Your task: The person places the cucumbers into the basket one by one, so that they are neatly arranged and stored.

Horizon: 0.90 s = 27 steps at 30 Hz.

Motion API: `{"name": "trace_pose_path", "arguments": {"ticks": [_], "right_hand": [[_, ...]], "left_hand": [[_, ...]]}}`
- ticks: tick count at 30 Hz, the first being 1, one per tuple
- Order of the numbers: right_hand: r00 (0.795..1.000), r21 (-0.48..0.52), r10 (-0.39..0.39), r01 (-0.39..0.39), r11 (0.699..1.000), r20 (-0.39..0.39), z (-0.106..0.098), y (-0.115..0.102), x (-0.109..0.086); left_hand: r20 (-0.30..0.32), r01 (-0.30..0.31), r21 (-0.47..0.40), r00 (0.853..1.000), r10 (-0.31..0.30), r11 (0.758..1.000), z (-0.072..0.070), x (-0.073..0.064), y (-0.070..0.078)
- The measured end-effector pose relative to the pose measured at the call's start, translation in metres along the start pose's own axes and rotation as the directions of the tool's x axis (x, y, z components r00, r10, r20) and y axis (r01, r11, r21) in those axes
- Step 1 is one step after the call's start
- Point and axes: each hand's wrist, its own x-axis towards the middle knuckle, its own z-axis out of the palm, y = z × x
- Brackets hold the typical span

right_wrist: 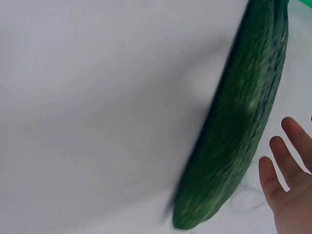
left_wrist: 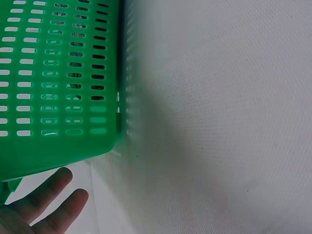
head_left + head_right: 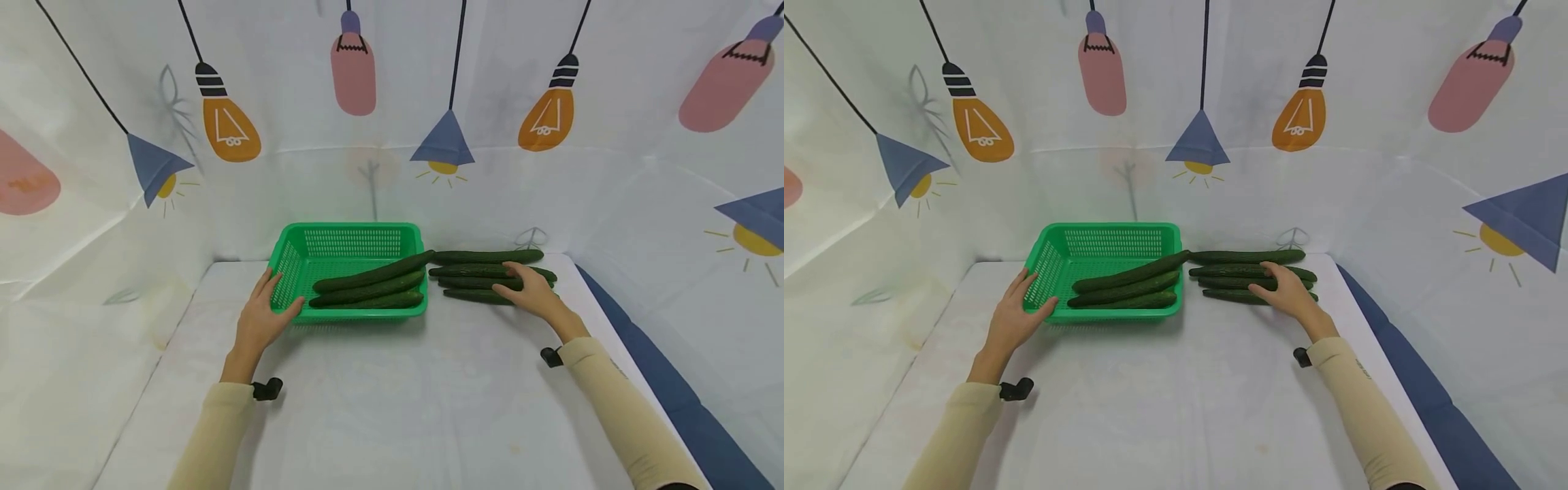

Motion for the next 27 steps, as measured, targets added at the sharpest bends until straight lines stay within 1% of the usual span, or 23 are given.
{"name": "trace_pose_path", "arguments": {"ticks": [5, 9, 17, 21, 27], "right_hand": [[0.998, -0.015, 0.056, -0.056, 0.998, -0.008, -0.007, 0.021, -0.014], [0.995, -0.021, 0.1, -0.1, 0.995, -0.014, -0.017, 0.035, -0.024], [0.994, -0.005, 0.098, -0.098, 0.995, -0.05, -0.037, 0.047, -0.034], [0.992, -0.02, 0.114, -0.115, 0.993, -0.045, -0.039, 0.05, -0.038], [0.992, -0.019, 0.12, -0.121, 0.992, -0.023, -0.033, 0.058, -0.04]], "left_hand": [[-0.002, 0.002, -0.002, 1.0, -0.002, 1.0, 0.0, 0.0, 0.001], [0.0, 0.002, 0.004, 1.0, -0.002, 1.0, 0.0, 0.0, 0.0], [0.003, 0.013, -0.003, 1.0, -0.013, 1.0, 0.001, 0.0, -0.002], [0.005, 0.008, -0.004, 1.0, -0.008, 1.0, 0.001, 0.001, -0.002], [-0.009, -0.004, -0.001, 1.0, 0.004, 1.0, 0.001, 0.001, -0.002]]}}
